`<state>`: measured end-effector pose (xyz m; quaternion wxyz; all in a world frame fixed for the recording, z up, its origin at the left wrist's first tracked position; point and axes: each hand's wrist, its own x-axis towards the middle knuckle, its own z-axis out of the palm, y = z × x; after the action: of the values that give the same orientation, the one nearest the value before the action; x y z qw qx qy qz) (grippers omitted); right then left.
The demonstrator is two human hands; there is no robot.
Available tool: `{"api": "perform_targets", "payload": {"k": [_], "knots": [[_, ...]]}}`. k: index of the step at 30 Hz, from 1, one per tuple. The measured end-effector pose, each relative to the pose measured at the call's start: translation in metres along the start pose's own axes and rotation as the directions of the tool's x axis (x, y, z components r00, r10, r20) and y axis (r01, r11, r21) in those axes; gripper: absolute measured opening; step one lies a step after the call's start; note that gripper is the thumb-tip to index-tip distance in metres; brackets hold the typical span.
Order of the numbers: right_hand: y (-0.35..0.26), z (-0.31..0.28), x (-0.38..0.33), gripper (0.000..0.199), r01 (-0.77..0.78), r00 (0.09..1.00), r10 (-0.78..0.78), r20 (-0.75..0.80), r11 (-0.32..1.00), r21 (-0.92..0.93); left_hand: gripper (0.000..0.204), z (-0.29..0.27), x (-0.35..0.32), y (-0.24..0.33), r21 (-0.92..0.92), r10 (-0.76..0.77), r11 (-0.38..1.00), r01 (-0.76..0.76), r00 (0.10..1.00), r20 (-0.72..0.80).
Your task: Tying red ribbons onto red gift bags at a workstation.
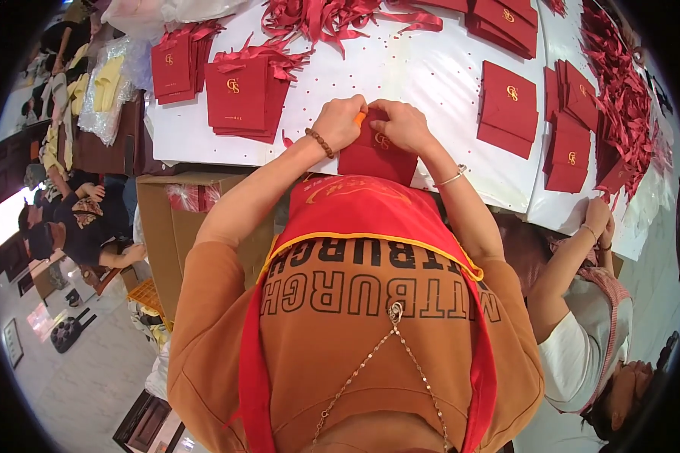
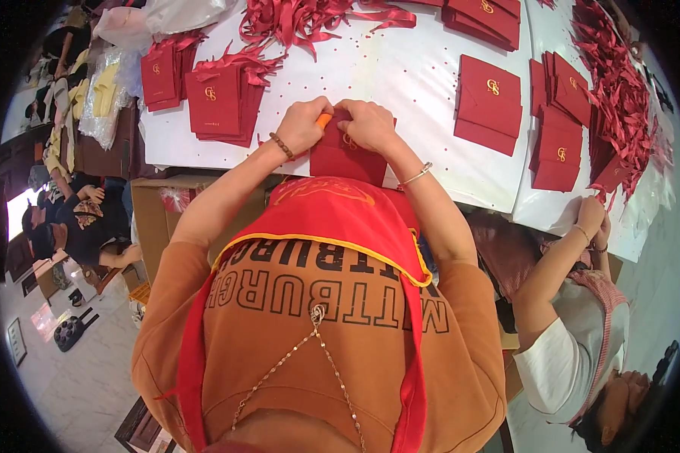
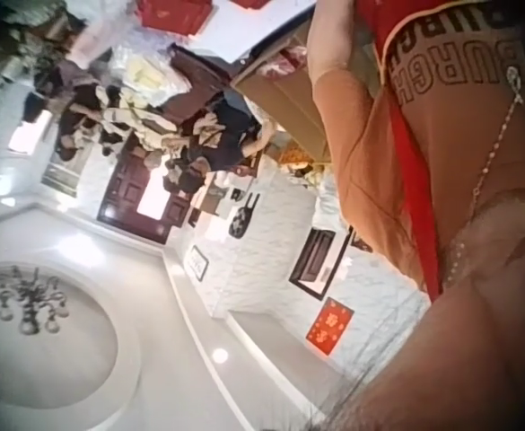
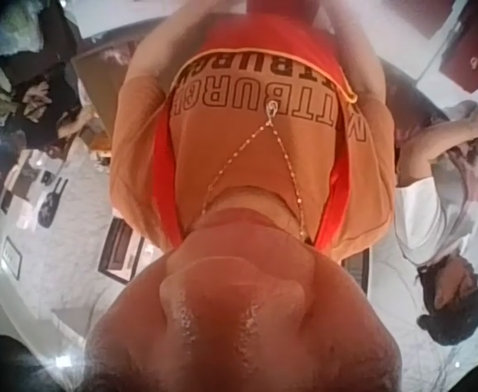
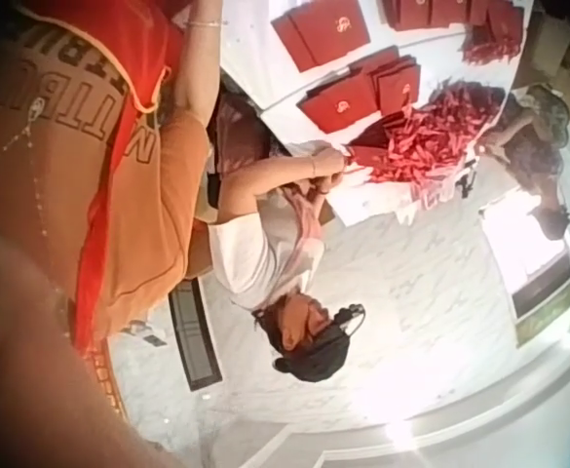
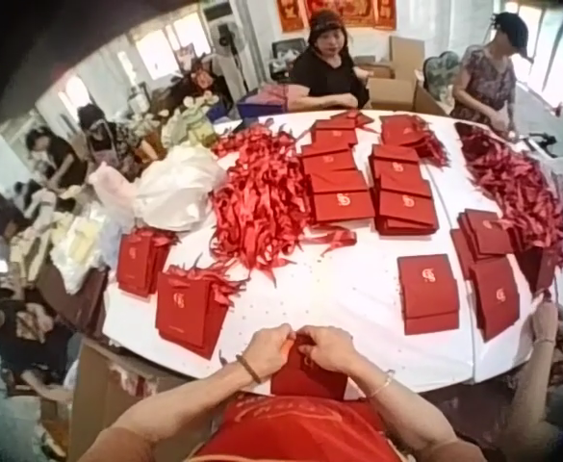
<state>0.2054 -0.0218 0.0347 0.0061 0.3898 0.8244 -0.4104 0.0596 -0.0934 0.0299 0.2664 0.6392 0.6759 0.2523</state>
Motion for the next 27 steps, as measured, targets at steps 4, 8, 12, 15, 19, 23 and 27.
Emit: {"api": "perform_targets", "payload": {"k": [4, 8, 12, 15, 19, 23, 27], "knots": [[-0.001, -0.002, 0.001, 0.029, -0.03, 0.999, 0.029, 0.045, 0.999, 0.012, 0.006, 0.003, 0.002, -0.003, 0.126, 0.055, 0.99, -0.058, 0.998, 0.02], [-0.001, 0.001, 0.002, 0.028, -0.024, 0.999, 0.022, 0.039, 0.998, 0.052, 0.011, 0.0, 0.002, 0.003, 0.31, 0.176, 0.928, -0.207, 0.976, 0.126], [0.004, 0.003, 0.003, 0.028, 0.004, 0.999, -0.009, 0.035, 0.991, 0.135, 0.018, 0.001, 0.013, -0.013, 0.208, 0.199, 0.952, -0.223, 0.971, 0.131], [0.006, 0.004, 0.002, 0.025, 0.026, 1.0, -0.025, -0.008, 0.985, 0.171, 0.013, -0.016, 0.017, 0.015, -0.182, -0.299, 0.918, 0.352, 0.917, 0.263], [0.009, 0.008, -0.001, 0.022, 0.032, 0.998, -0.017, -0.066, 0.975, 0.222, 0.011, -0.013, 0.014, 0.002, -0.35, -0.314, 0.85, 0.392, 0.913, 0.261], [0.005, 0.005, -0.017, 0.021, 0.115, 0.968, -0.146, -0.206, 0.981, -0.154, 0.016, -0.024, 0.025, -0.013, -0.235, -0.123, 0.952, 0.195, 0.95, 0.288], [0.002, 0.009, -0.026, 0.023, 0.19, 0.907, -0.25, -0.338, 0.961, -0.2, 0.029, -0.031, 0.045, -0.013, 0.095, -0.064, 0.995, 0.032, 0.93, 0.361]]}}
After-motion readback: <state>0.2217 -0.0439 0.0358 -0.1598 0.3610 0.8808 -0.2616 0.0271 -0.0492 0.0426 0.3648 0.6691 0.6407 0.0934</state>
